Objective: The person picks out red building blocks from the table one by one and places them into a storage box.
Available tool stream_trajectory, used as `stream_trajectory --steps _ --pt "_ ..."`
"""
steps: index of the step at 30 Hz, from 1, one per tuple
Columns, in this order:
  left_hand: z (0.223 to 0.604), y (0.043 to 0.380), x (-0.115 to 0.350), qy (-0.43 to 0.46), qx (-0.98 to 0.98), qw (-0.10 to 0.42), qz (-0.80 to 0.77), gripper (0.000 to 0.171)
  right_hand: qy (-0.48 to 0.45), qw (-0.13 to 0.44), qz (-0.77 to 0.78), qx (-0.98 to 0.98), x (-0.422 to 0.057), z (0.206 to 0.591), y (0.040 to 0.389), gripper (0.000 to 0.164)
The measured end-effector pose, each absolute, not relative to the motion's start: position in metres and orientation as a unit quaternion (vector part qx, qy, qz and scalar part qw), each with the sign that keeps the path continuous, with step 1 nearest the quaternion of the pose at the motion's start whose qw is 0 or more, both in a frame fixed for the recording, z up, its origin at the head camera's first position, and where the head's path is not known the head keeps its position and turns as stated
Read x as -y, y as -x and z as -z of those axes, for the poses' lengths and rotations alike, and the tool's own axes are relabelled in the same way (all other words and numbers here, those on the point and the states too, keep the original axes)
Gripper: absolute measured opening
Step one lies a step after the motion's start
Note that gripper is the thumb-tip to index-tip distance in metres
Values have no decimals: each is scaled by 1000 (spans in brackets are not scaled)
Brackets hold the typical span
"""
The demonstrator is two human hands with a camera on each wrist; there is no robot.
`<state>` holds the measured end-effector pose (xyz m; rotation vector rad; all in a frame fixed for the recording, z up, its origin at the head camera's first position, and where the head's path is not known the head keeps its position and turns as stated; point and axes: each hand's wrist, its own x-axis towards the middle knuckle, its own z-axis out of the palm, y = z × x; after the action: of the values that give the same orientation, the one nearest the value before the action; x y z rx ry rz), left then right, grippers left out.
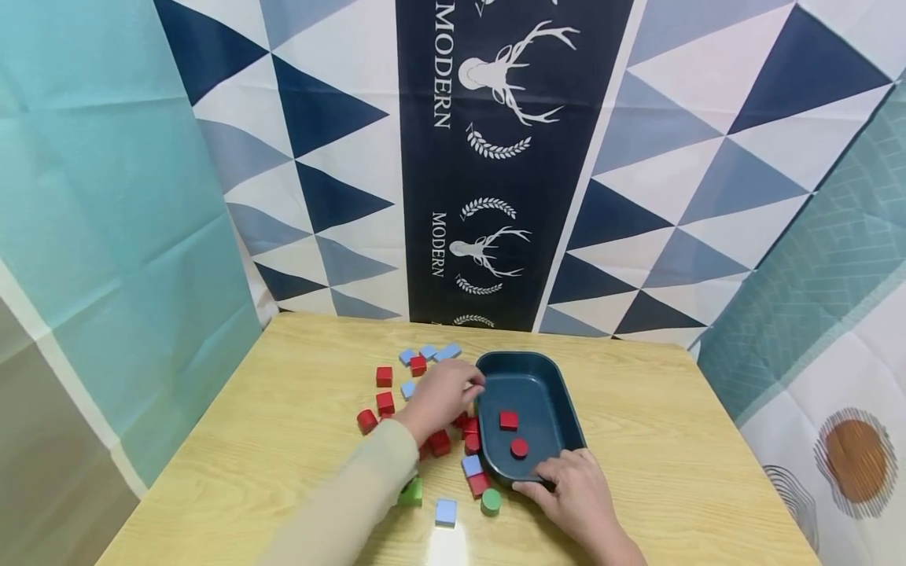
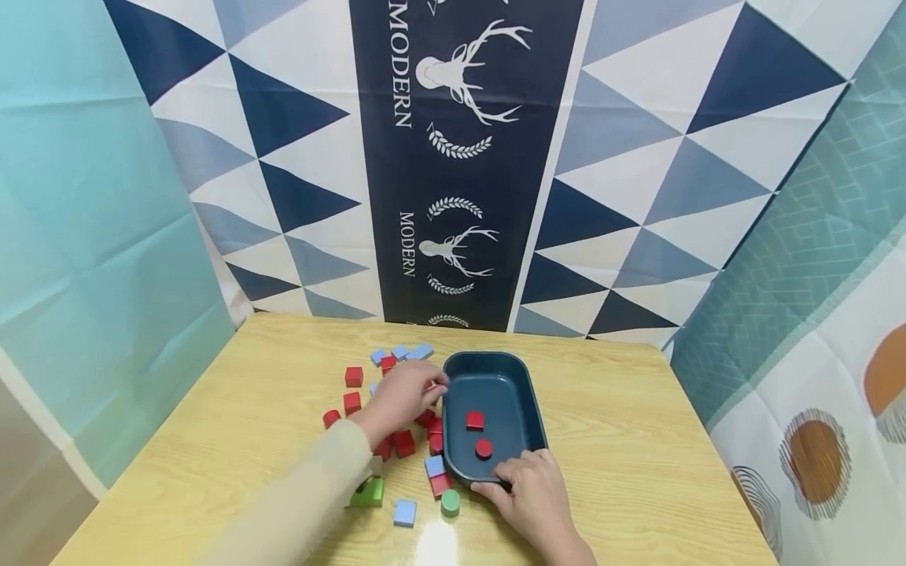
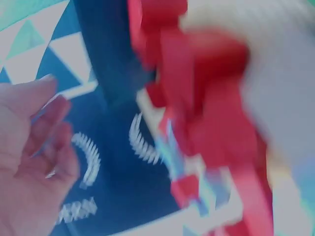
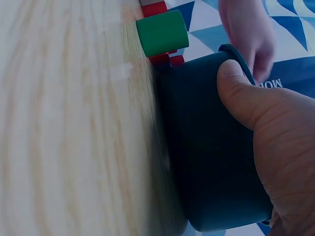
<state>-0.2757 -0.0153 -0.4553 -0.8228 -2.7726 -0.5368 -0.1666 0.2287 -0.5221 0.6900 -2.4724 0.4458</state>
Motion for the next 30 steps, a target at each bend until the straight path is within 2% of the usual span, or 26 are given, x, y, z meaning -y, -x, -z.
stream_trajectory --steps 4,9,12,16,20,30 --pt "452 254 43 288 940 67 169 22 -250 255 -162 920 -229 523 165 27" --pt "466 214 46 403 904 38 135 25 -254 265 -168 915 -231 522 165 28" --pt "476 199 38 461 882 51 86 29 -260 275 -173 909 -231 522 167 28" --pt "486 193 30 483 872 81 2 33 -264 276 -178 907 -228 523 166 28" --pt "491 192 25 480 873 71 -50 31 -265 277 -179 906 -227 525 165 29" --pt "493 195 16 485 871 49 -56 23 -252 266 -173 914 -230 524 166 30"
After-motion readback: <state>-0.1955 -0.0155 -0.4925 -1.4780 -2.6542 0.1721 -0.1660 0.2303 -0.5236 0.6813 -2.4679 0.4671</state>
